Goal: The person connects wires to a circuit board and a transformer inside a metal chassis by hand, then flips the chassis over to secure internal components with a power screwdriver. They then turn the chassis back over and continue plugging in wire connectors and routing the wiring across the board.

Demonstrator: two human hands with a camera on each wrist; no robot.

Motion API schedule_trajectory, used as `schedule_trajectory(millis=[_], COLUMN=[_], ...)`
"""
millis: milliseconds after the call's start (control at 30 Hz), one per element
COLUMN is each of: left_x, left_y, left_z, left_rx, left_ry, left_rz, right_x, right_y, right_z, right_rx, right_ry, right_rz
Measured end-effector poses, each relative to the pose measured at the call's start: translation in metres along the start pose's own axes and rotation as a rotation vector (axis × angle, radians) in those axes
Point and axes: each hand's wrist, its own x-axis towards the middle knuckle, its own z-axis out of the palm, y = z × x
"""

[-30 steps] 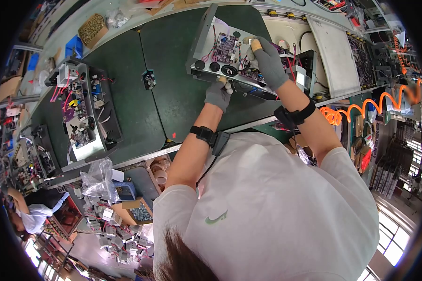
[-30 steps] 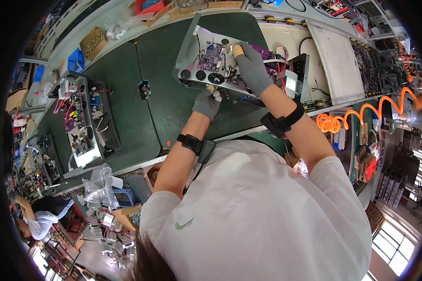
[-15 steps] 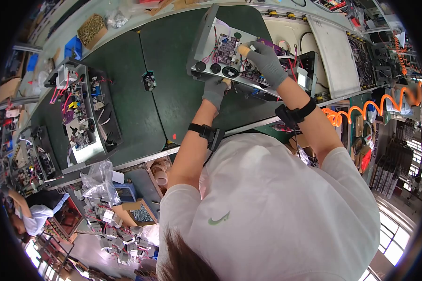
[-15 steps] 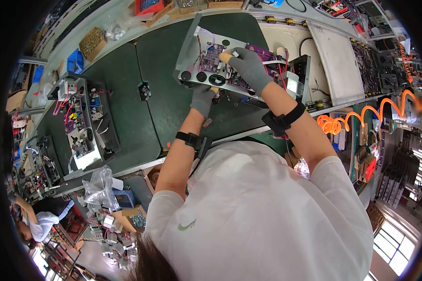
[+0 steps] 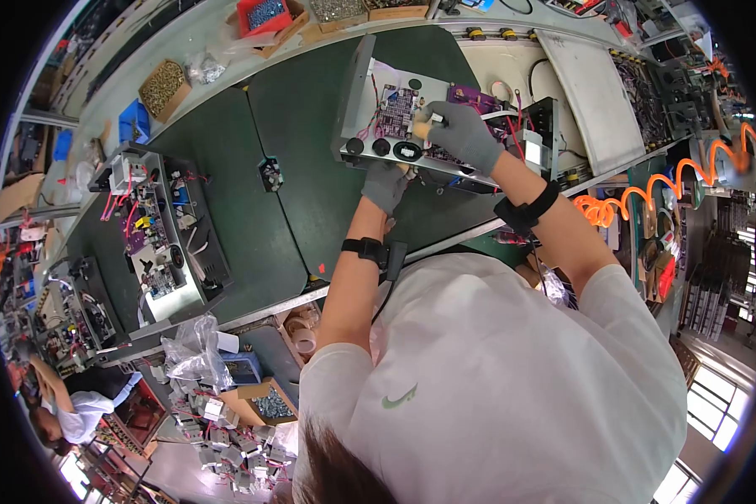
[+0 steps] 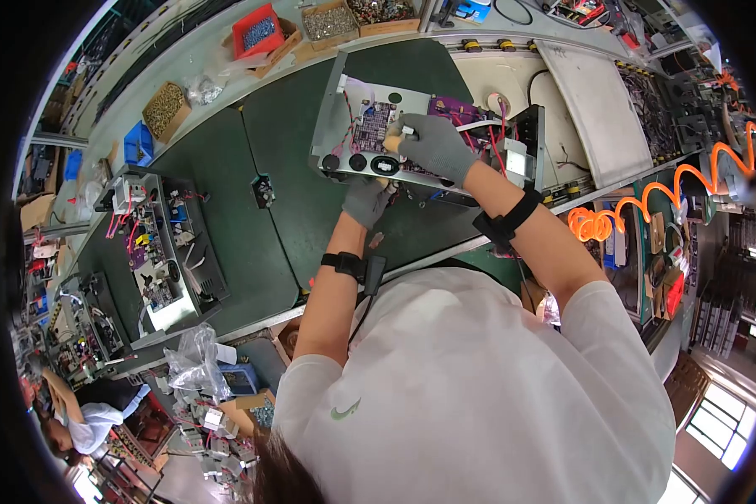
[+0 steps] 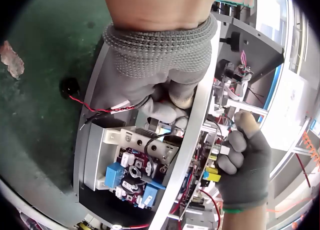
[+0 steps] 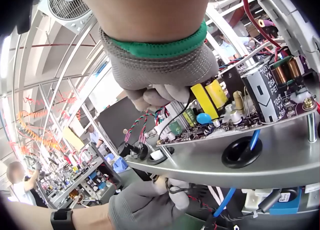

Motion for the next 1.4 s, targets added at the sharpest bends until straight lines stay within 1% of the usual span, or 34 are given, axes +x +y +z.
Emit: schedule_trajectory(millis=[67,133,200,233,267,333,400,433,467,500,533,567,600,633,667,733,767,833,867,900,933,1000,1033,1067,1100,1133,1167,1200,1233,1267,1300,1333,1367,1400], left_x=[0.000,0.002,0.004,0.005,0.004,-0.001,-0.006,-0.002,0.003,0.007,0.010,0.012,0.014,0.016,0.011,-0.013,-0.018,-0.025,-0.030,-0.037,-0.040,-0.043,-0.045,-0.043,-0.037,-0.030,-0.020,-0.017,-0.014,-0.014,-0.022,-0.032,-0.044,-0.056], left_y=[0.003,0.001,-0.003,-0.006,-0.008,-0.008,-0.007,-0.012,-0.016,-0.019,-0.023,-0.028,-0.033,-0.038,-0.030,-0.003,-0.002,0.001,0.011,0.025,0.033,0.030,0.026,0.022,0.016,0.010,-0.006,-0.009,-0.013,-0.013,-0.004,0.004,0.016,0.023], left_z=[0.001,-0.002,-0.004,-0.004,-0.003,-0.006,-0.011,-0.021,-0.028,-0.034,-0.041,-0.046,-0.051,-0.055,-0.046,-0.012,-0.008,0.000,0.012,0.028,0.035,0.029,0.024,0.016,0.005,-0.007,-0.023,-0.030,-0.036,-0.039,-0.031,-0.024,-0.010,0.006], left_rx=[0.104,0.142,0.091,0.091,0.011,-0.069,-0.203,0.202,0.203,0.302,0.402,0.402,0.318,0.233,0.232,-0.070,-0.071,0.134,0.133,0.433,0.729,0.742,0.755,0.750,0.956,1.160,1.221,1.220,1.192,1.163,1.162,1.146,1.129,1.133], left_ry=[0.185,0.191,0.153,0.153,0.100,0.047,-0.252,-0.229,-0.231,-0.241,-0.249,-0.250,-0.226,-0.201,-0.201,-0.185,-0.184,-0.041,-0.041,0.090,0.225,0.242,0.258,0.268,0.266,0.260,0.304,0.309,0.297,0.286,0.291,0.369,0.440,0.435], left_rz=[-0.072,-0.074,-0.098,-0.095,-0.098,-0.096,-0.095,-0.048,-0.044,-0.041,-0.040,-0.041,-0.006,0.029,0.029,-0.065,-0.068,0.028,0.027,-0.098,-0.222,-0.178,-0.143,-0.143,0.023,0.196,0.428,0.428,0.496,0.566,0.564,0.428,0.289,0.283], right_x=[-0.002,-0.001,-0.002,-0.002,-0.004,-0.010,-0.014,-0.015,-0.016,-0.019,-0.021,-0.022,-0.022,-0.020,-0.019,-0.018,-0.018,-0.017,-0.017,-0.017,-0.019,-0.021,-0.019,-0.017,-0.016,-0.015,-0.014,-0.013,-0.011,-0.014,-0.020,-0.023,-0.023,-0.025], right_y=[-0.002,0.002,0.006,0.008,0.003,-0.011,-0.015,-0.007,-0.004,-0.010,-0.010,-0.009,-0.008,-0.008,-0.010,-0.011,-0.010,-0.010,-0.013,-0.014,-0.015,-0.013,-0.010,-0.005,-0.001,0.002,0.005,0.009,0.021,0.018,0.011,0.005,0.001,-0.002], right_z=[0.003,0.005,0.006,0.008,0.008,0.005,0.005,0.010,0.012,0.016,0.023,0.030,0.035,0.038,0.040,0.044,0.046,0.045,0.042,0.040,0.039,0.034,0.031,0.027,0.026,0.025,0.024,0.023,0.026,0.026,0.025,0.024,0.021,0.018], right_rx=[-0.142,-0.203,-0.271,-0.332,-0.393,-0.447,-0.507,-0.616,-0.724,-0.860,-0.860,-0.927,-0.993,-0.994,-1.003,-1.011,-1.012,-1.012,-0.975,-0.936,-0.937,-0.848,-0.847,-0.758,-0.666,-0.663,-0.534,-0.404,-0.283,-0.282,-0.160,-0.038,-0.036,0.022], right_ry=[0.005,-0.020,-0.043,-0.045,-0.046,-0.081,-0.112,-0.076,-0.040,-0.081,-0.081,-0.090,-0.099,-0.099,-0.079,-0.062,-0.061,-0.058,-0.076,-0.095,-0.098,-0.048,-0.055,0.051,0.158,0.152,0.264,0.374,0.373,0.369,0.336,0.303,0.302,0.238], right_rz=[0.002,-0.014,-0.025,-0.096,-0.168,-0.165,-0.161,-0.274,-0.387,-0.378,-0.378,-0.436,-0.494,-0.494,-0.468,-0.439,-0.472,-0.504,-0.451,-0.399,-0.403,-0.326,-0.335,-0.362,-0.383,-0.385,-0.358,-0.327,-0.276,-0.276,-0.249,-0.220,-0.217,-0.227])
